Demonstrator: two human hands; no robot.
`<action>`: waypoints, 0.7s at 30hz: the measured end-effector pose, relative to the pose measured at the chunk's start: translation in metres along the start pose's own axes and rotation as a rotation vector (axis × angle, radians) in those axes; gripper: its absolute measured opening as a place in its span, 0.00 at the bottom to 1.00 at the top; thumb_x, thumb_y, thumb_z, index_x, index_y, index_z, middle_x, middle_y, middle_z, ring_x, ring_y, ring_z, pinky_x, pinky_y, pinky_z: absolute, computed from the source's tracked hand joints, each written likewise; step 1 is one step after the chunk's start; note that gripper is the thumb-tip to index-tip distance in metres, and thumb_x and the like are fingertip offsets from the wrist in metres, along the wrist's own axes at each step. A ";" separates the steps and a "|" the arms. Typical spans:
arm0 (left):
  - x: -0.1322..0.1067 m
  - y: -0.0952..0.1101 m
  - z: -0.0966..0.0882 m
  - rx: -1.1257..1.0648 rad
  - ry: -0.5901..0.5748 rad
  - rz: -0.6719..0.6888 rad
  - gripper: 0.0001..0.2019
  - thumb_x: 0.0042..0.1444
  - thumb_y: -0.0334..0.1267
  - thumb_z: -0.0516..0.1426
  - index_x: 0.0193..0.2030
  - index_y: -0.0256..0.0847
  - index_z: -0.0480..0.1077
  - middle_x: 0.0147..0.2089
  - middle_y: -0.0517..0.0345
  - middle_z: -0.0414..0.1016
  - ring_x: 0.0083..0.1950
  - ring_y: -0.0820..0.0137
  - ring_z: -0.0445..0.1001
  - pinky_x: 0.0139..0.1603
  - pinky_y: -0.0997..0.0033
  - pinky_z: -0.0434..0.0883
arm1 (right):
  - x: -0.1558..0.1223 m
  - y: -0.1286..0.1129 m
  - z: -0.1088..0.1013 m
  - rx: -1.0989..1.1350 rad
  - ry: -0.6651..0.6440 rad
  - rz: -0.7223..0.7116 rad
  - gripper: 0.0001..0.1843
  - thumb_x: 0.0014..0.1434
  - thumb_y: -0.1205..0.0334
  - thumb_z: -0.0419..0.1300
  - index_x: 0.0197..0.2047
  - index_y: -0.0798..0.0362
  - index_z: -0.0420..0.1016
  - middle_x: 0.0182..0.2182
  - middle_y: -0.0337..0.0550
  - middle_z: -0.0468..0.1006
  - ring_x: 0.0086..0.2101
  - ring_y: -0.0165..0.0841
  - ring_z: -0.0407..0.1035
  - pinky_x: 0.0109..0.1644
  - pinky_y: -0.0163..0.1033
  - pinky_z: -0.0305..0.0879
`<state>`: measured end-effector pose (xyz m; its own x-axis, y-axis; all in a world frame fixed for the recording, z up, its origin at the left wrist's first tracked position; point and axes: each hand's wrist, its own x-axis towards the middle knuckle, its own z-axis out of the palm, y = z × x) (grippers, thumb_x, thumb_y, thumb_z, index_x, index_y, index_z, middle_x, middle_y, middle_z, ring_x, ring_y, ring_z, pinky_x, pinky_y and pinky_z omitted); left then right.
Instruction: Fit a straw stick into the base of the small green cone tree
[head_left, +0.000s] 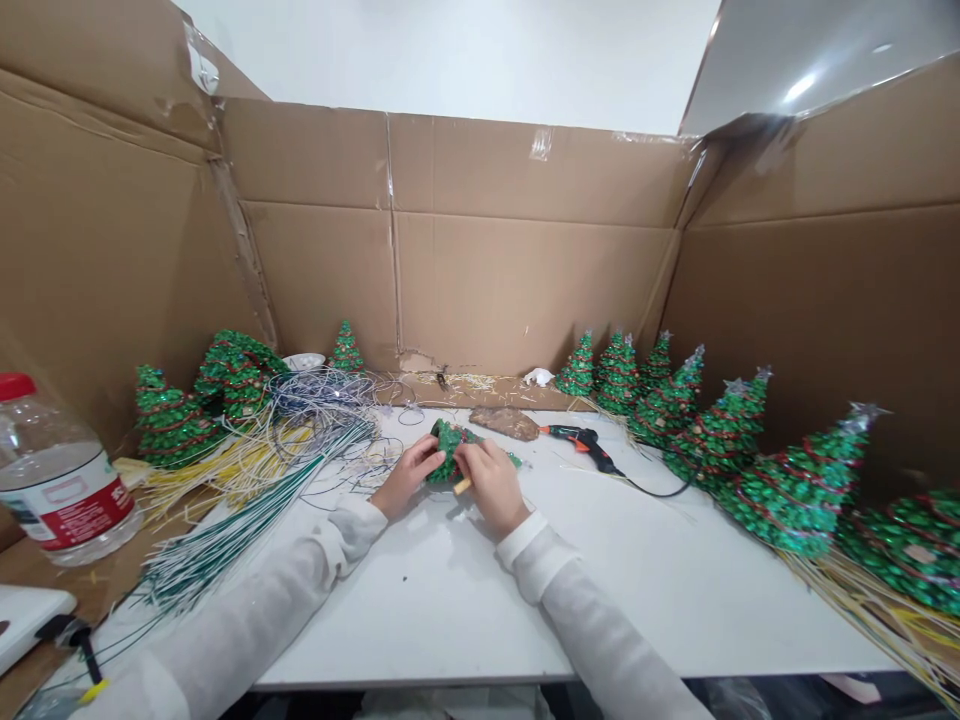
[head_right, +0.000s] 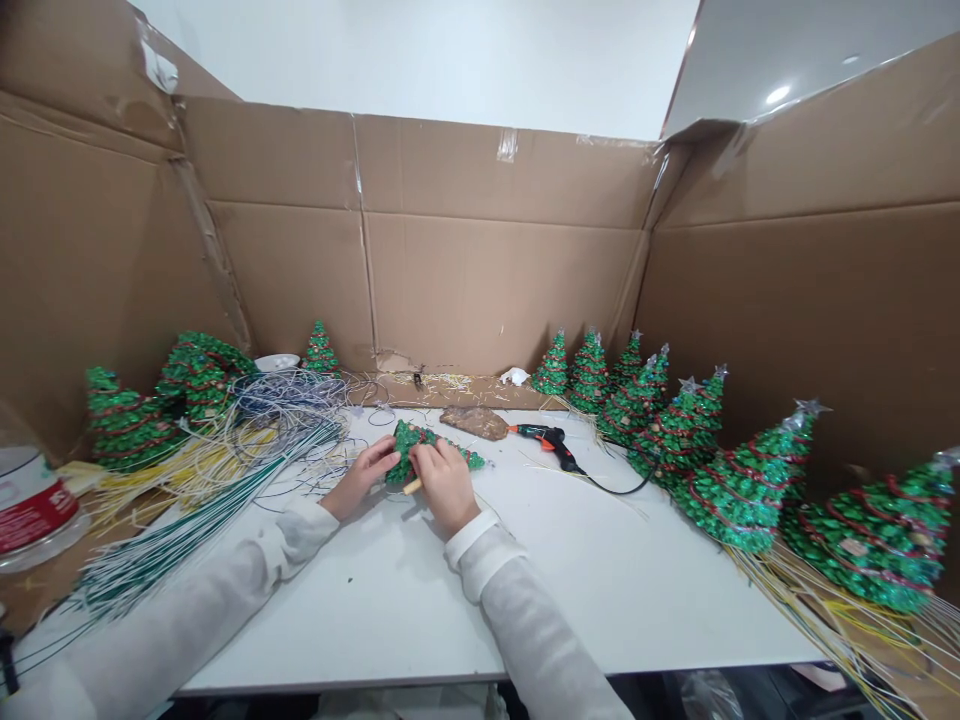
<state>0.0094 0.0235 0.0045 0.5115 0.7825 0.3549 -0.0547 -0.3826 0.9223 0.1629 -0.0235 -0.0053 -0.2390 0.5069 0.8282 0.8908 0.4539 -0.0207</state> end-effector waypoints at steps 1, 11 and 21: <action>0.000 0.000 0.000 -0.004 0.007 -0.004 0.12 0.52 0.44 0.55 0.36 0.36 0.68 0.36 0.59 0.65 0.41 0.70 0.64 0.44 0.73 0.62 | 0.000 0.000 0.001 -0.045 -0.006 -0.045 0.14 0.64 0.66 0.46 0.30 0.54 0.68 0.23 0.41 0.70 0.28 0.34 0.59 0.32 0.37 0.53; 0.002 -0.001 0.002 -0.025 0.039 -0.057 0.14 0.48 0.48 0.57 0.30 0.37 0.65 0.29 0.62 0.65 0.35 0.72 0.64 0.38 0.73 0.63 | 0.001 -0.003 0.000 -0.045 -0.070 -0.053 0.09 0.61 0.70 0.46 0.42 0.55 0.65 0.25 0.41 0.69 0.29 0.34 0.60 0.33 0.38 0.53; -0.004 -0.012 -0.003 0.238 0.056 0.031 0.13 0.55 0.41 0.49 0.40 0.37 0.69 0.43 0.52 0.71 0.47 0.65 0.66 0.51 0.65 0.63 | 0.003 -0.009 -0.005 0.075 -0.166 0.015 0.13 0.52 0.74 0.48 0.41 0.55 0.64 0.26 0.42 0.69 0.30 0.36 0.59 0.33 0.37 0.53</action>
<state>0.0051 0.0266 -0.0072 0.4637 0.7924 0.3964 0.1372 -0.5062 0.8514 0.1565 -0.0298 -0.0003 -0.2922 0.6252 0.7237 0.8647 0.4960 -0.0794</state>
